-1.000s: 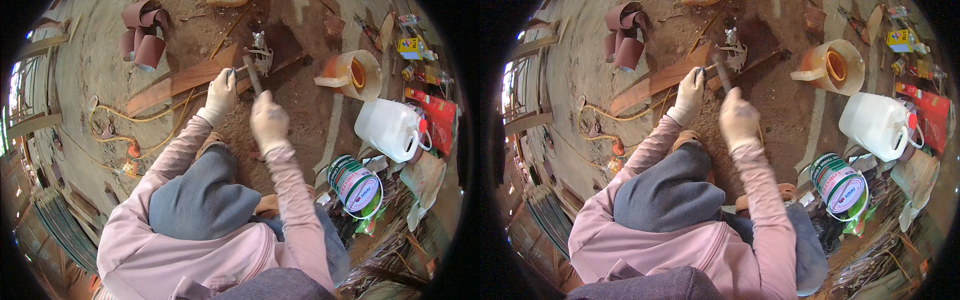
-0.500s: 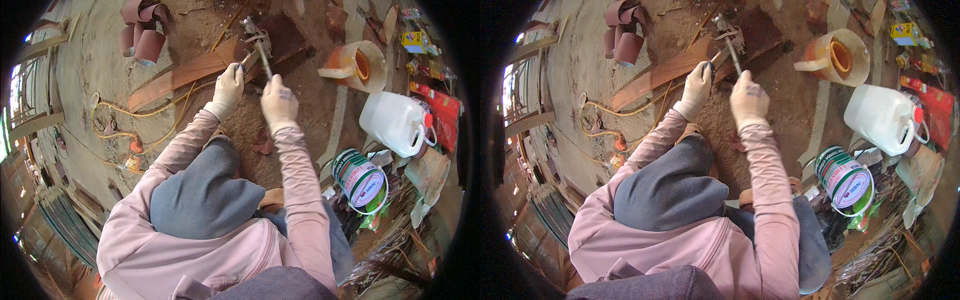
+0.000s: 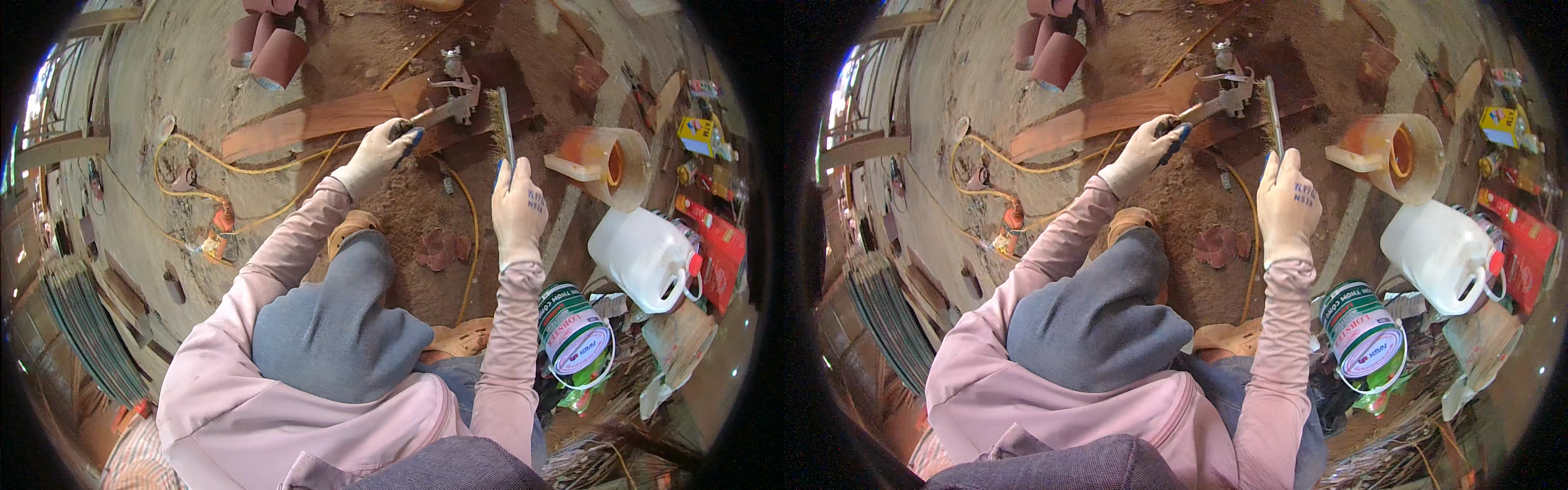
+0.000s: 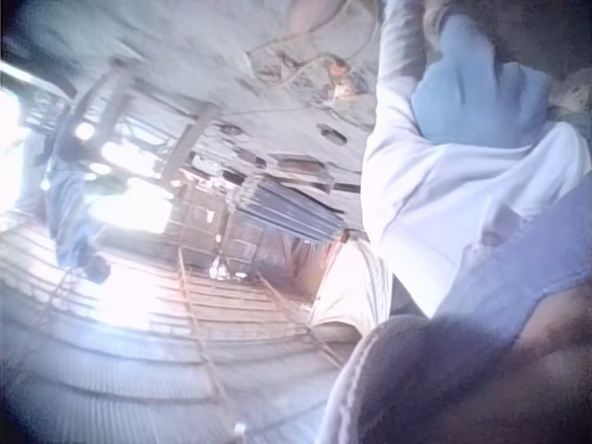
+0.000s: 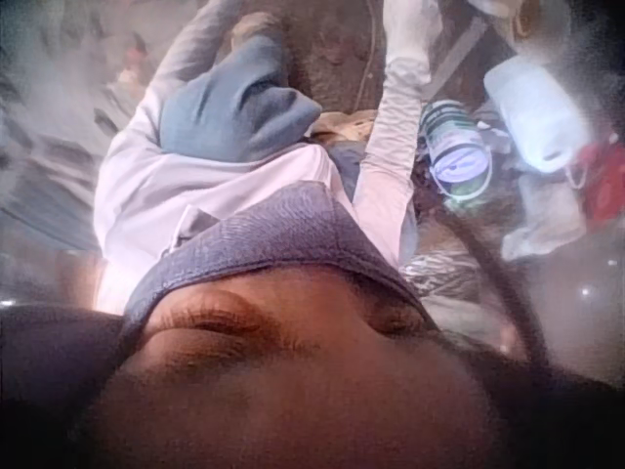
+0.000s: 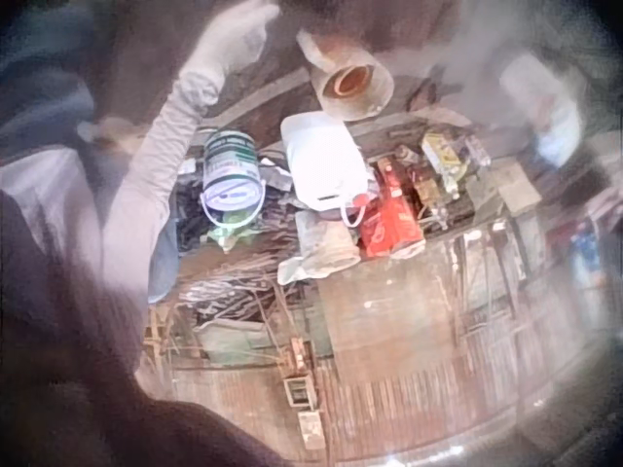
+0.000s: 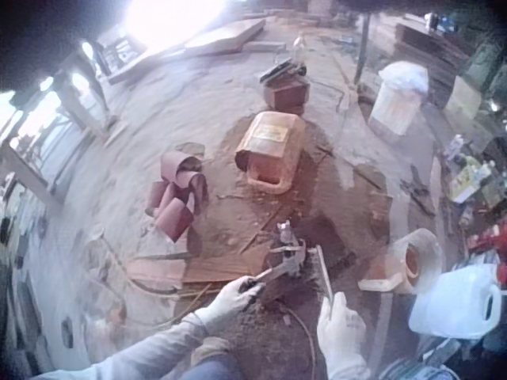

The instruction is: The person cleans a paint sprayer by brushing its nozzle and body with a wire brush, then pours a reddish liquid from a plastic jug into the sprayer's container and continues brushing. The person repeats brushing and refilling actions throughout the clip.

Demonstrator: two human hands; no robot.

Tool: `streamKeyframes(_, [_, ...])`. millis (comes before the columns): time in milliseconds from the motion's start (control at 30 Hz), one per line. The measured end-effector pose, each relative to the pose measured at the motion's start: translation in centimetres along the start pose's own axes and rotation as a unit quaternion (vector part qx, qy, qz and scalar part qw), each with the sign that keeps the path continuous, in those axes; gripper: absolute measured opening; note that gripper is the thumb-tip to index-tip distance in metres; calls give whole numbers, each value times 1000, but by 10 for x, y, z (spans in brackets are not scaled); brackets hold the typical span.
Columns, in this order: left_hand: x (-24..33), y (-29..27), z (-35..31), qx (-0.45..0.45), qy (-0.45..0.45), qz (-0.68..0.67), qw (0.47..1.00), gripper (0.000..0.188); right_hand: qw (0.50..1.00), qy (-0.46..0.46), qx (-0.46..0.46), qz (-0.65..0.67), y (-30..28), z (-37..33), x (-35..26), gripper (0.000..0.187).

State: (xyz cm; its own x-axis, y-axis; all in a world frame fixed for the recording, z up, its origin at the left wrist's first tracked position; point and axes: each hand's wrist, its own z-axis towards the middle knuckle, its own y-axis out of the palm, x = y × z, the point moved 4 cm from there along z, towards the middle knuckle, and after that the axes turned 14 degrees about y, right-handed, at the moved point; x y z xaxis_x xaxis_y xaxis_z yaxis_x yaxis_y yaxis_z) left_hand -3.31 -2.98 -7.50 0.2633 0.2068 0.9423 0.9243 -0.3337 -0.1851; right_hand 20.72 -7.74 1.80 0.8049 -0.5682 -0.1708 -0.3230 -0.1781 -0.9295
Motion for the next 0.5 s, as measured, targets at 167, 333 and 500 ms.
streamKeyframes(167, [-5,4,3,33,-18,-27,999,33,994,-101,28,-3,-6,-21,-34,26])
streamKeyframes(333, [16,-1,7,43,21,60,997,33,985,-170,6,-16,41,10,-42,27])
streamKeyframes(500, [17,-6,7,45,16,64,997,34,990,-130,12,-60,24,26,-17,21])
